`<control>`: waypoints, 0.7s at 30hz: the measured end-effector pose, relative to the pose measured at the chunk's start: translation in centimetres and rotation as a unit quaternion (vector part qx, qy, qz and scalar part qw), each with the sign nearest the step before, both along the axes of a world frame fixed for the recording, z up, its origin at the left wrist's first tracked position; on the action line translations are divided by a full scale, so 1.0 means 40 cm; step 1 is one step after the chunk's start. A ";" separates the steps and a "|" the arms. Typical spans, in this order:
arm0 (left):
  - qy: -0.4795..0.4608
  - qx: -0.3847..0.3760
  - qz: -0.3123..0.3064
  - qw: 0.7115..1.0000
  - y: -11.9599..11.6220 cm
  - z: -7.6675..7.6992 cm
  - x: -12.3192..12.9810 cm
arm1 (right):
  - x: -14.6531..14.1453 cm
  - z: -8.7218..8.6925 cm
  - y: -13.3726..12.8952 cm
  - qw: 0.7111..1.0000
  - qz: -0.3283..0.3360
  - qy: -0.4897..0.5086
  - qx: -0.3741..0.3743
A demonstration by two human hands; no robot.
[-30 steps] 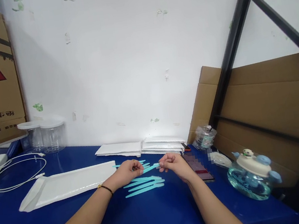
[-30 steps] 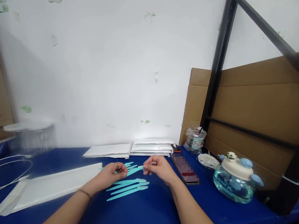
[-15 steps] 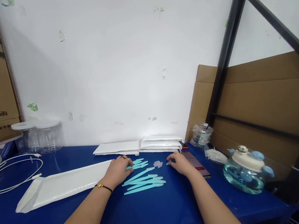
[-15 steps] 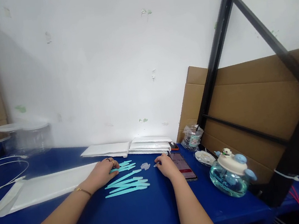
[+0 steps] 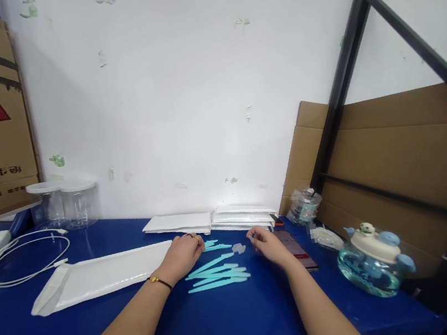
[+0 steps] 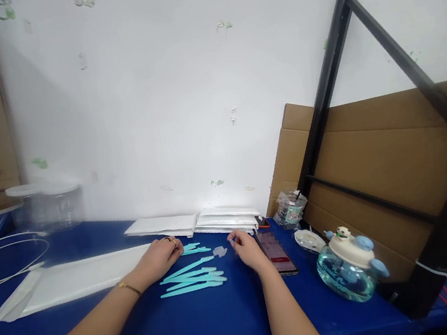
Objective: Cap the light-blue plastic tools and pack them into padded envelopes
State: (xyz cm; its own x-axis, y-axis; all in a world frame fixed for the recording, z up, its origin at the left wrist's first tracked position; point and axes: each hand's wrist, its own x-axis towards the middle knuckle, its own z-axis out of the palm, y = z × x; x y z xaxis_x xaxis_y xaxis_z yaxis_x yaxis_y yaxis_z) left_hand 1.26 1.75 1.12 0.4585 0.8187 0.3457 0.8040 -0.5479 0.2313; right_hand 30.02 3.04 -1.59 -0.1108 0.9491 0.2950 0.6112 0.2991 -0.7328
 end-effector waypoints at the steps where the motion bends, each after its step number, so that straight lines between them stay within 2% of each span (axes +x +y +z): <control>1: -0.010 -0.003 -0.005 1.000 0.000 0.000 0.001 | -0.007 0.005 -0.003 1.000 0.012 0.026 -0.001; 6: -0.035 -0.021 -0.015 0.999 0.003 -0.004 0.004 | -0.034 0.033 -0.024 0.979 0.055 0.196 -0.024; 11: -0.040 -0.029 -0.012 0.999 -0.002 -0.002 0.006 | -0.043 0.047 -0.035 0.954 0.068 0.277 -0.089; 15: -0.046 -0.028 -0.015 0.998 -0.003 -0.001 0.006 | -0.049 0.034 -0.031 0.963 0.099 0.236 -0.079; 21: -0.051 -0.034 -0.015 0.998 -0.001 -0.003 0.006 | -0.056 0.022 -0.024 0.984 0.083 0.158 -0.024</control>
